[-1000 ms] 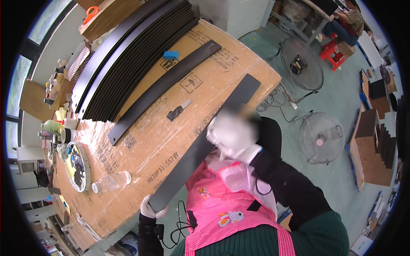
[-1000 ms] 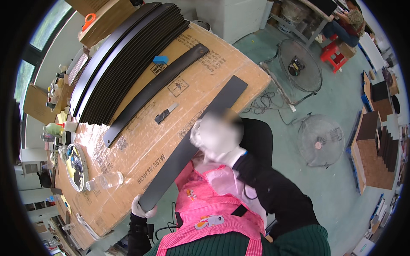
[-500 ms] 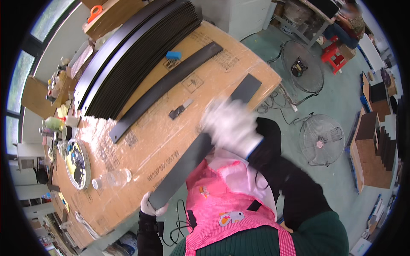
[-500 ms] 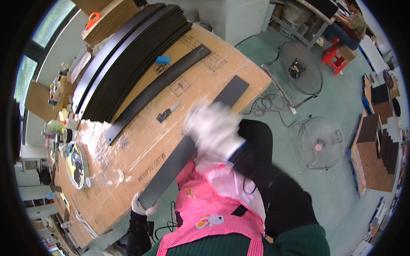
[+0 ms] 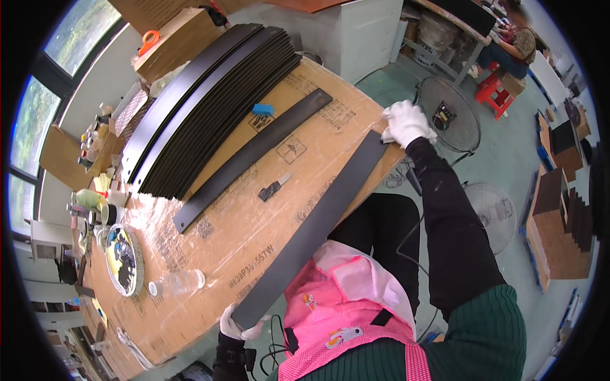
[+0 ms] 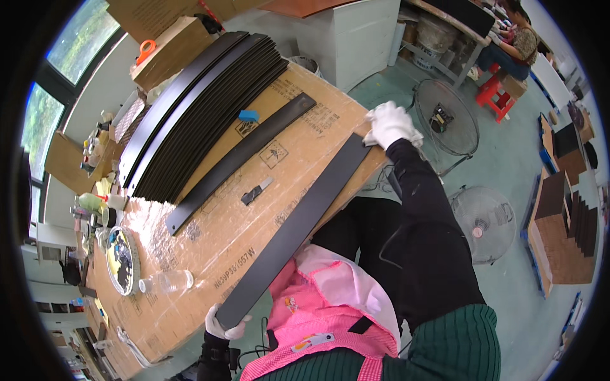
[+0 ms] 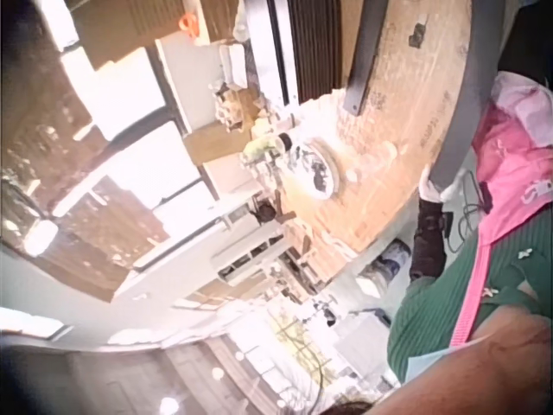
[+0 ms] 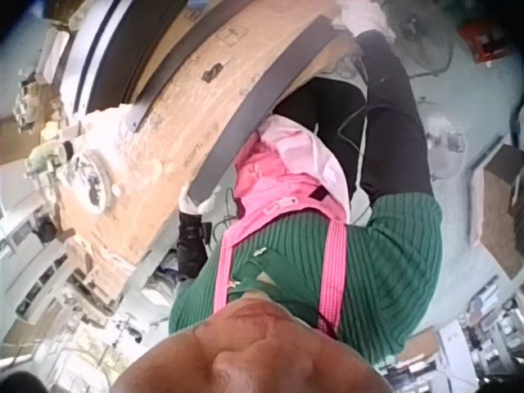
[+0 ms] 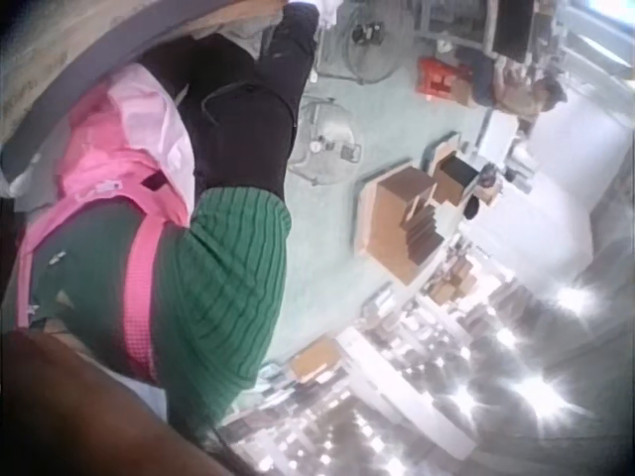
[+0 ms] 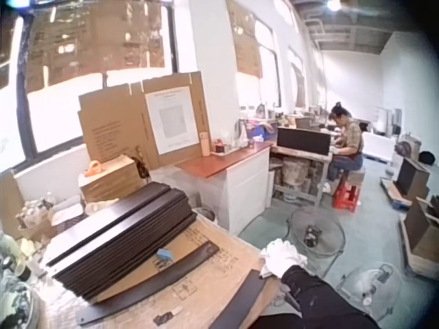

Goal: Cleaning black rectangular furniture slats using a cloth and liquid.

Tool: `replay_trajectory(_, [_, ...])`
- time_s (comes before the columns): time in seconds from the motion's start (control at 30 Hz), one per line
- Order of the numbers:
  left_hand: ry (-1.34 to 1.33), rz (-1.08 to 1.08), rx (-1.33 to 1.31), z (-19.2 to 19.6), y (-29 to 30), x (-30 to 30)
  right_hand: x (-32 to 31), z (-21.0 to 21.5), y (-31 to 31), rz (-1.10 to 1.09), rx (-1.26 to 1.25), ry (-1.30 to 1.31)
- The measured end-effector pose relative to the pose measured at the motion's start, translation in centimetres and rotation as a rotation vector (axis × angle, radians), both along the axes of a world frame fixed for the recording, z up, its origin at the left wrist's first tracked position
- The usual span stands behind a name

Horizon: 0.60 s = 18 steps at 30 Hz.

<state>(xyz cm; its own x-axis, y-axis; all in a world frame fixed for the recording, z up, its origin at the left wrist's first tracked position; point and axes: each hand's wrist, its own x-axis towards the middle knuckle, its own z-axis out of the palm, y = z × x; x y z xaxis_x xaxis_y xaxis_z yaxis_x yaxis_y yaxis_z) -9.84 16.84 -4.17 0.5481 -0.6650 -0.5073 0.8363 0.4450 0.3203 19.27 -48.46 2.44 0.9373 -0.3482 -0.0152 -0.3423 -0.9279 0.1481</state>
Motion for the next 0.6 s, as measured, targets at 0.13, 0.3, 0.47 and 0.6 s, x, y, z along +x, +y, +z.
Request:
replay_trajectory(0.13, [-0.063, 0.073, 0.002, 3.5, -6.6, 1.8, -3.3, 1.3, 0.9, 0.340, 1.231, -0.497])
replay_trajectory(0.3, [-0.555, -0.380, 0.776, 8.2, -12.3, 4.9, -18.0, 6.6, 26.1, 1.245, 0.953, -0.382])
replay_trajectory(0.47, [-1.528, -0.727, 1.166, 9.4, -8.6, 2.7, -16.7, 3.5, 24.0, 1.388, 0.794, -0.754])
replay_trajectory(0.6, [-0.965, -0.955, 1.311, 17.4, -11.3, 3.6, -8.4, -1.7, 7.9, 0.819, 1.031, -0.718])
